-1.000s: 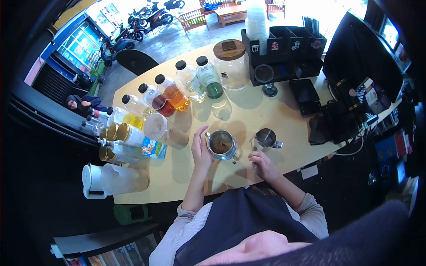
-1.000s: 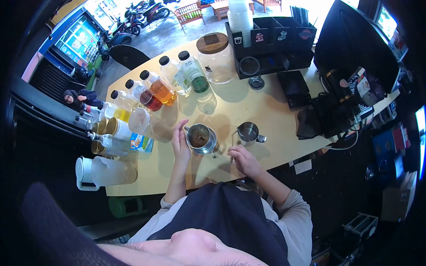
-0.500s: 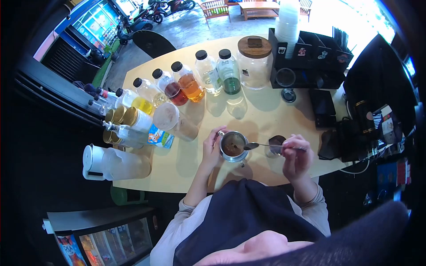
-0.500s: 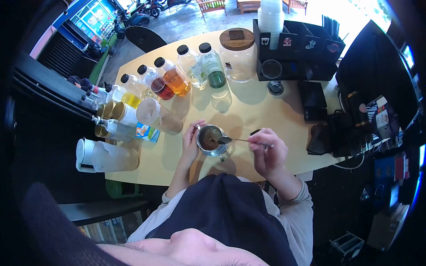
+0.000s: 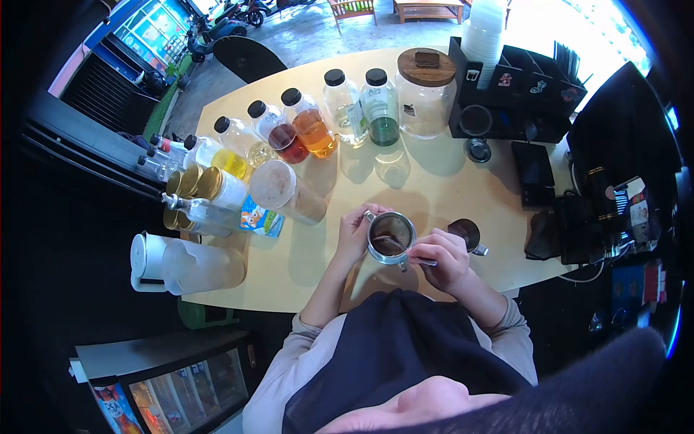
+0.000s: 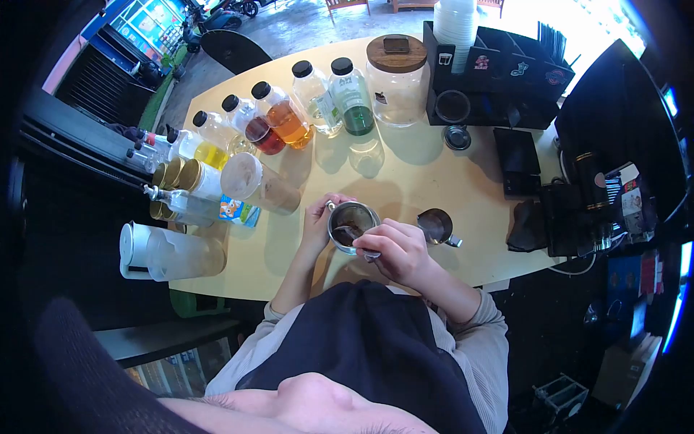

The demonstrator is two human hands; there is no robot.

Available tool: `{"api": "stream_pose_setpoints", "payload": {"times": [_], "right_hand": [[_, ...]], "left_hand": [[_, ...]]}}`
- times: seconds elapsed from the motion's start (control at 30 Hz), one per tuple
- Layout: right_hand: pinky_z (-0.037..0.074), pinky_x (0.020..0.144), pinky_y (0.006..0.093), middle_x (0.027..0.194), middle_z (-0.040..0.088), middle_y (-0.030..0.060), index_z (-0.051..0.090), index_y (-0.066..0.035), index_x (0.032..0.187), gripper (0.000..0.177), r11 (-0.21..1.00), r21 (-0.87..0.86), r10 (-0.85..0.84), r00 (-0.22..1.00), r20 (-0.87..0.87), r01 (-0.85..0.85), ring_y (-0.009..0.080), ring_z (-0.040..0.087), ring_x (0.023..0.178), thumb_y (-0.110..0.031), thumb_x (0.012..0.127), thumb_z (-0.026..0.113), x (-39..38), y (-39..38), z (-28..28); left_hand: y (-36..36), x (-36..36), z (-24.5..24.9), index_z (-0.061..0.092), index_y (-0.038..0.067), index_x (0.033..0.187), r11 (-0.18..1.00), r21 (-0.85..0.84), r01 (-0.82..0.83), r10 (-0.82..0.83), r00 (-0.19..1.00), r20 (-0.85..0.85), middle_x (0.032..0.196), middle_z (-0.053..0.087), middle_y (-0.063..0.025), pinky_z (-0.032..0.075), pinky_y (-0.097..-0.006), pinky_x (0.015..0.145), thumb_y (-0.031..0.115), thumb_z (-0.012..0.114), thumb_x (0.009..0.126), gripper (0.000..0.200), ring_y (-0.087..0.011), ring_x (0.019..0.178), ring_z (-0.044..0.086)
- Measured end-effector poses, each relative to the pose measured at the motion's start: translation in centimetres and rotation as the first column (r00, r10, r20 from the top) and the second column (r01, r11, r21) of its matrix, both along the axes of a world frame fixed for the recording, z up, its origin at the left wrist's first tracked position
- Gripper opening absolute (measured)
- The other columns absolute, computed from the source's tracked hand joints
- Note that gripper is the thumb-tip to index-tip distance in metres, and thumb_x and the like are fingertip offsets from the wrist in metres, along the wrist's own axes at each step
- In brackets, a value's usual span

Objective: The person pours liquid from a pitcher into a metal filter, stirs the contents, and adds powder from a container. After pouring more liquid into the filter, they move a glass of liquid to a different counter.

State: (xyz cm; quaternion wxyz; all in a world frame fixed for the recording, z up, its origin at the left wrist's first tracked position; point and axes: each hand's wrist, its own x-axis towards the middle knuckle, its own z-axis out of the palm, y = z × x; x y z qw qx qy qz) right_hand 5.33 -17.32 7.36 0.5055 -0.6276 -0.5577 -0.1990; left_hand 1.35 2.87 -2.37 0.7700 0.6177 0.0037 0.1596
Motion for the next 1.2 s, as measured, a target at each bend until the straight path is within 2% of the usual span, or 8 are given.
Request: {"api": "stream_pose_setpoints", "payload": {"times": [0.2,0.3,0.37,0.47,0.7,0.87,0.97,1.2], "right_hand": [[0.045,0.051,0.0291,0.076,0.065,0.0087,0.058,-0.004,0.093,0.018,0.998,-0.036,0.041,0.993,-0.110,-0.046,0.0208,0.060,0.059,-0.011,0.084,0.072,0.3,-0.2,0.4],[0.048,0.051,0.0306,0.080,0.064,0.0078,0.058,-0.003,0.092,0.018,0.996,-0.036,0.068,0.978,-0.198,-0.077,0.0200,0.060,0.063,-0.004,0.081,0.071,0.3,-0.7,0.9],[0.048,0.055,0.0310,0.082,0.062,0.0084,0.056,-0.002,0.094,0.015,0.991,-0.110,0.033,0.920,-0.390,-0.082,0.0195,0.061,0.065,-0.002,0.085,0.069,0.0,-0.9,1.3],[0.047,0.062,0.0285,0.081,0.062,0.0105,0.055,-0.003,0.092,0.016,0.987,-0.108,0.045,0.857,-0.513,-0.116,0.0204,0.061,0.069,0.001,0.084,0.068,0.2,-0.8,2.4],[0.049,0.066,0.0289,0.084,0.059,0.0100,0.055,0.001,0.097,0.017,0.976,-0.128,0.089,0.858,-0.505,-0.177,0.0194,0.062,0.072,-0.002,0.087,0.068,1.8,0.1,2.7],[0.050,0.063,0.0299,0.083,0.059,0.0108,0.055,-0.001,0.097,0.019,0.973,-0.229,-0.083,0.942,-0.325,0.007,0.0214,0.061,0.069,-0.005,0.087,0.069,1.7,-0.6,2.8],[0.049,0.061,0.0295,0.083,0.060,0.0109,0.055,-0.001,0.097,0.019,0.977,-0.211,-0.080,0.953,-0.292,0.018,0.0216,0.061,0.068,-0.005,0.086,0.070,1.3,-1.2,2.7],[0.049,0.065,0.0295,0.084,0.060,0.0103,0.054,-0.001,0.096,0.017,0.990,-0.138,-0.081,0.902,-0.424,0.024,0.0224,0.061,0.071,-0.001,0.087,0.068,1.6,-1.3,1.3]], "left_hand": [[0.1,0.0,0.2,0.064,-0.003,0.094,0.998,0.048,0.028,-0.027,1.000,-0.010,0.097,0.070,-0.0142,0.053,-0.0306,0.082,0.014,0.050,0.099,0.022,-0.0180,0.091,0.066],[0.0,0.0,0.4,0.064,-0.003,0.093,0.999,0.007,0.039,-0.039,0.999,-0.022,0.097,0.070,-0.0143,0.053,-0.0304,0.082,0.012,0.049,0.099,0.022,-0.0177,0.091,0.066],[-0.1,0.0,0.3,0.064,-0.003,0.093,0.999,-0.010,0.040,-0.041,0.999,-0.033,0.096,0.070,-0.0143,0.053,-0.0301,0.082,0.012,0.049,0.099,0.022,-0.0176,0.090,0.066],[0.0,0.0,0.2,0.064,-0.003,0.092,0.999,-0.027,0.038,-0.039,0.998,-0.054,0.096,0.070,-0.0142,0.053,-0.0297,0.082,0.011,0.049,0.099,0.021,-0.0174,0.090,0.066],[-0.1,0.0,0.7,0.064,-0.003,0.092,1.000,0.024,0.017,-0.014,0.995,-0.096,0.095,0.070,-0.0138,0.053,-0.0302,0.082,0.009,0.049,0.098,0.020,-0.0176,0.089,0.066],[0.1,0.0,0.0,0.064,-0.003,0.091,1.000,0.026,0.012,-0.010,0.996,-0.090,0.095,0.070,-0.0139,0.053,-0.0306,0.083,0.010,0.050,0.098,0.020,-0.0184,0.090,0.067],[0.0,0.0,0.3,0.064,-0.003,0.091,0.999,0.033,0.005,-0.002,0.995,-0.098,0.095,0.071,-0.0142,0.053,-0.0305,0.083,0.010,0.050,0.097,0.020,-0.0186,0.090,0.067],[0.0,-0.1,0.7,0.064,-0.003,0.092,0.993,0.118,-0.007,0.022,0.992,-0.125,0.094,0.072,-0.0134,0.054,-0.0299,0.082,0.010,0.050,0.097,0.020,-0.0172,0.088,0.067]]}}
